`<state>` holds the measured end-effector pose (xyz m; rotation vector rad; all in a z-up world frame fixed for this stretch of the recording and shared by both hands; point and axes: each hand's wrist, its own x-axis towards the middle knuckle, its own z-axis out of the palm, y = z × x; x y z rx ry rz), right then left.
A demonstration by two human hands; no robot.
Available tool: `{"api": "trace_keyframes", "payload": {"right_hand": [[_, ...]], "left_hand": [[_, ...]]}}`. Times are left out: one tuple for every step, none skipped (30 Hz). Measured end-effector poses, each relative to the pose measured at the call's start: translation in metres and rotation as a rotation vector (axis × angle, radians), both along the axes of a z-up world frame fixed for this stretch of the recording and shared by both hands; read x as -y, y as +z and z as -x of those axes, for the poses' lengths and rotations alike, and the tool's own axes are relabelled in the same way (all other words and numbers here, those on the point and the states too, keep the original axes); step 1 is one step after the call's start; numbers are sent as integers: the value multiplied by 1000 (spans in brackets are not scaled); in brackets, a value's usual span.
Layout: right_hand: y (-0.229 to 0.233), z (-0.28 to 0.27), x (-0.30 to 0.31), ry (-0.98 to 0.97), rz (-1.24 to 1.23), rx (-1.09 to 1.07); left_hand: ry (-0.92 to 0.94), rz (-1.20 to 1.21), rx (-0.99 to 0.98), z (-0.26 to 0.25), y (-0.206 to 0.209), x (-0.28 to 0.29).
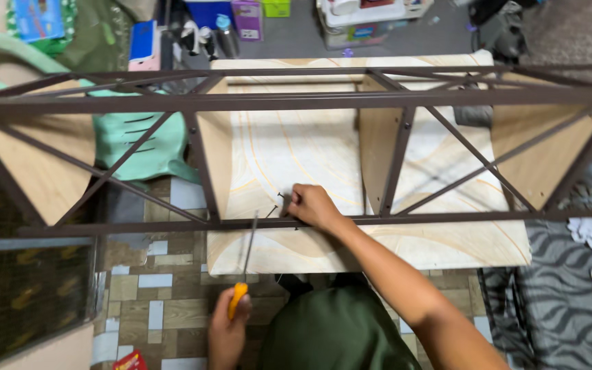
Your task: The person uses a yellow-handled screwdriver to tighten screws at multiple joints of a brown metal shelving frame. The person holds the frame steady with one hand while turning the screwdriver with the other, moving along the frame to secure several connection points.
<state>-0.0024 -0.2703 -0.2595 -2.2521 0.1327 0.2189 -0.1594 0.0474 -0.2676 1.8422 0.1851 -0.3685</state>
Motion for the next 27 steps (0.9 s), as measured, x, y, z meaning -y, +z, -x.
{"api": "trace_keyframes", "payload": {"right_hand": [[9, 14, 2, -65, -82, 15], [17, 30, 5, -129, -164, 31], [23, 45, 10, -193, -245, 48], [29, 61, 17, -217, -401, 22], [35, 76, 24, -242, -558, 0], [40, 89, 34, -270, -713, -12], [45, 102, 42, -253, -760, -23], [49, 115, 49, -224, -808, -40], [52, 128, 54, -194, -856, -57], [54, 139, 59, -176, -833, -67], [56, 150, 62, -159, -810, -77], [55, 156, 67, -131, -783, -87], [54, 163, 72, -135, -818, -96], [52, 170, 76, -132, -855, -105], [49, 176, 80, -128, -891, -115], [45, 181, 83, -138, -928, -115], [40, 186, 87, -148, -964, -115], [35, 187, 92, -154, -1001, -115], [30, 187, 97, -173, -1052, -120], [25, 188, 103, -190, -1102, -127], [21, 188, 107, -207, -1153, -134], [17, 189, 112, -243, -1187, -114], [14, 188, 117, -279, -1222, -93], [12, 190, 118, -247, -1268, -164], [11, 190, 122, -216, -1312, -237], [10, 190, 127, -240, -1386, -250], [10, 189, 134, -264, -1459, -263]], "left_hand": [[-27, -10, -12, -6, 6, 6], [-55, -19, -24, -10, 11, 14], [-77, -54, -68, -15, 17, 23], [-108, -89, -115, -18, 24, 32], [-139, -126, -161, -20, 30, 41], [-174, -51, -55, -25, 35, 52], [-210, 27, 49, -30, 41, 64], [-233, 108, 149, -30, 46, 75], [-234, 110, 91, -30, 51, 87], [-236, 112, 41, -32, 55, 100], [-238, 112, -9, -32, 60, 112], [-245, 168, -69, -34, 63, 127], [-253, 223, -130, -35, 65, 142], [-256, 277, -188, -36, 67, 156], [-284, 230, -147, -36, 69, 167], [-307, 180, -107, -34, 70, 175], [-330, 130, -67, -32, 69, 181], [-340, 101, -53, -31, 67, 189], [-350, 71, -39, -30, 65, 196], [-357, 43, -26, -27, 60, 204], [-345, -16, 34, -26, 55, 212], [-328, -74, 91, -24, 48, 222], [-309, -131, 147, -23, 40, 234], [-254, -131, 245, -21, 33, 245], [-198, -132, 342, -19, 25, 258], [-142, -135, 434, -17, 17, 271], [-156, -157, 390, -20, 10, 281]]}}
